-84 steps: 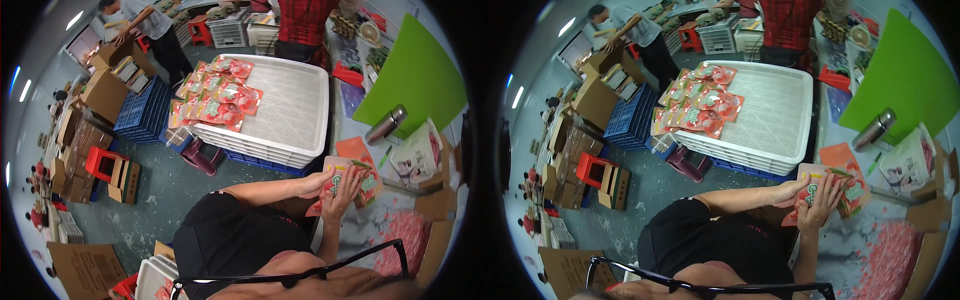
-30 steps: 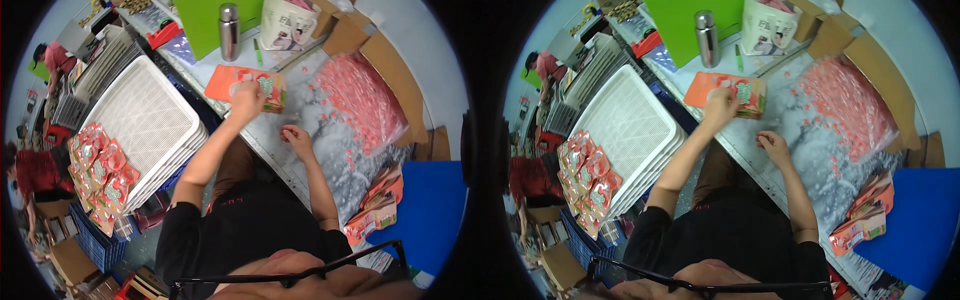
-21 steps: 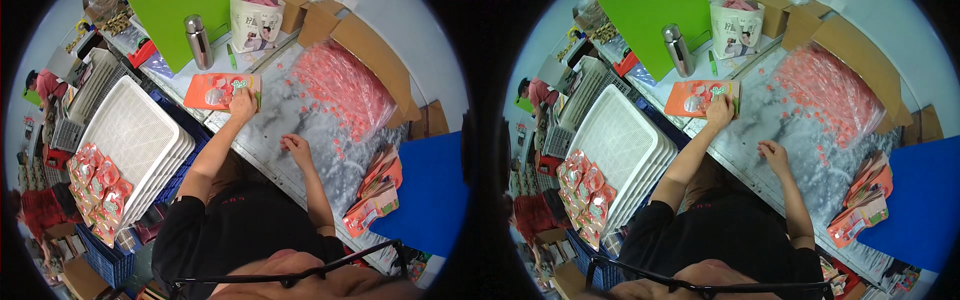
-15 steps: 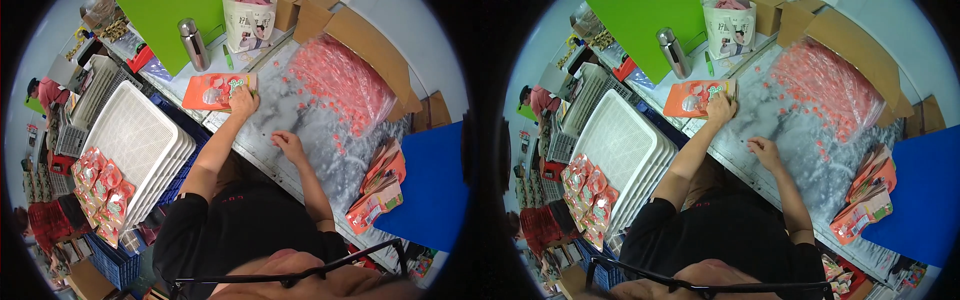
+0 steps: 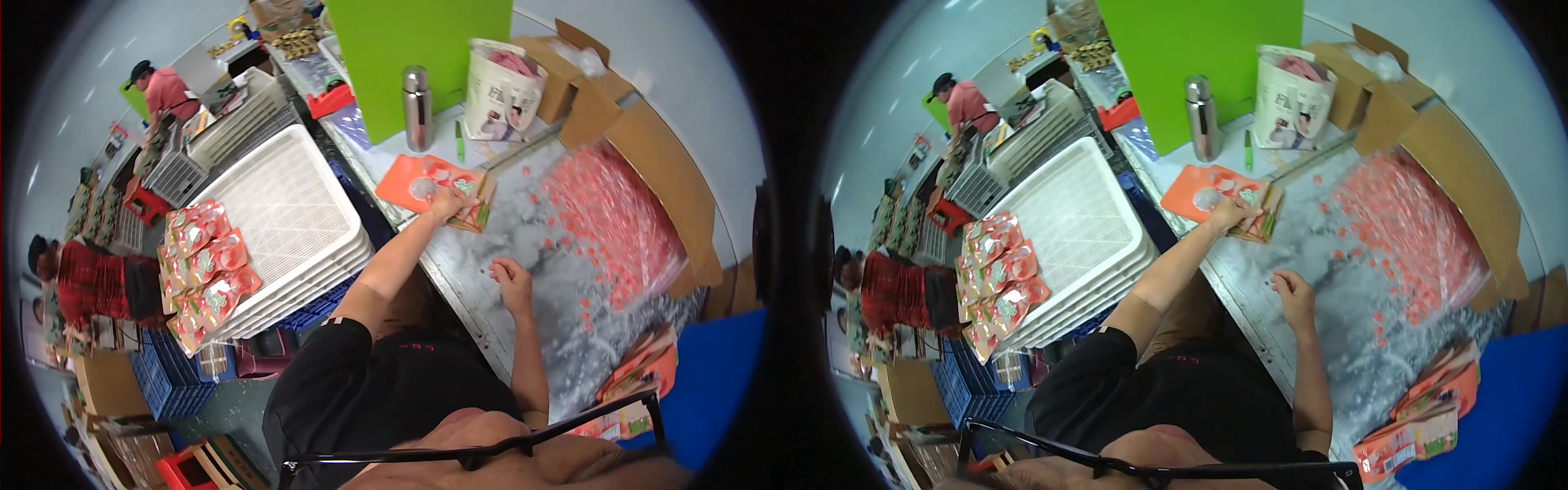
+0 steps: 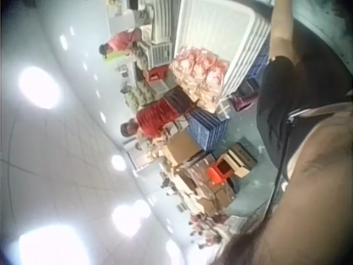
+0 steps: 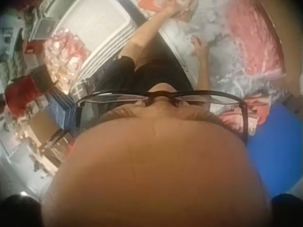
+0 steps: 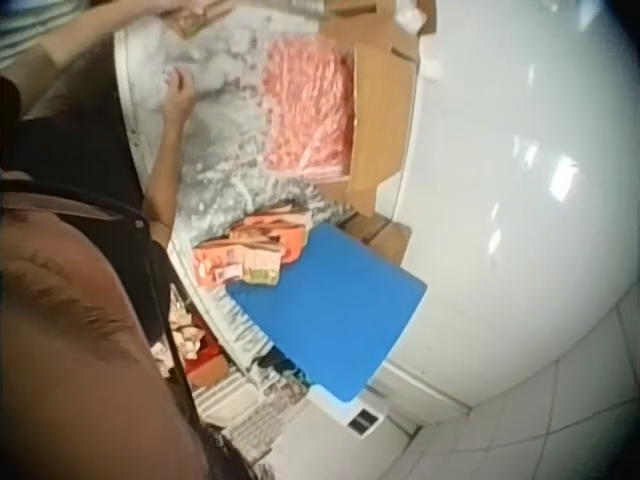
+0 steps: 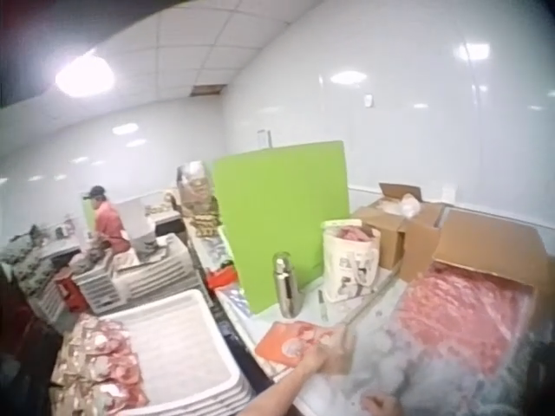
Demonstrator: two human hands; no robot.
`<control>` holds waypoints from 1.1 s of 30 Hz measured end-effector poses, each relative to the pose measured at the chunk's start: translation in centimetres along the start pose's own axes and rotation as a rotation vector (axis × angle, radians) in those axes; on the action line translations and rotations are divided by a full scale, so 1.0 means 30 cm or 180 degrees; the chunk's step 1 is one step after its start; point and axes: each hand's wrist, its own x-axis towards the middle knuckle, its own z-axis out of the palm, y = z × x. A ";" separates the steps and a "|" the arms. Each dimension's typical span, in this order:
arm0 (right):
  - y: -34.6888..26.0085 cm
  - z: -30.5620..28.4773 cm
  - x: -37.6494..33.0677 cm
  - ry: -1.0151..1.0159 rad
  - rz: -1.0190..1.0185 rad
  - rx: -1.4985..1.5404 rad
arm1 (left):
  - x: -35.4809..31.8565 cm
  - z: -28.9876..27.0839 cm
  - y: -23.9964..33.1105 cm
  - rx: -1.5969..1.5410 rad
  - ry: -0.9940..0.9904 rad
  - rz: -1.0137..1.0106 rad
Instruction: Packaging small items from a bulk container into individual branded snack bags.
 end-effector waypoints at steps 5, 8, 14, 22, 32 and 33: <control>-0.011 0.045 0.061 -0.0139 -0.0257 -0.0168 | -0.026 -0.044 0.021 -0.0941 -0.0079 -0.0289; -0.034 0.071 0.094 -0.0064 -0.0549 -0.0608 | -0.067 -0.046 0.061 -0.0385 0.0152 -0.0046; -0.207 0.131 0.164 0.0496 -0.2373 -0.2263 | -0.230 0.003 0.194 0.1222 0.0777 0.1106; -0.141 0.183 0.156 0.0426 -0.2605 -0.2138 | -0.386 -0.047 0.268 -0.0544 -0.0120 0.0445; -0.318 0.204 0.067 -0.1156 -0.1633 -0.2770 | -0.469 -0.026 0.222 0.0365 0.0504 0.1435; -0.326 0.201 0.064 -0.1623 -0.0591 -0.2679 | -0.501 -0.038 0.244 0.0547 0.0330 0.1470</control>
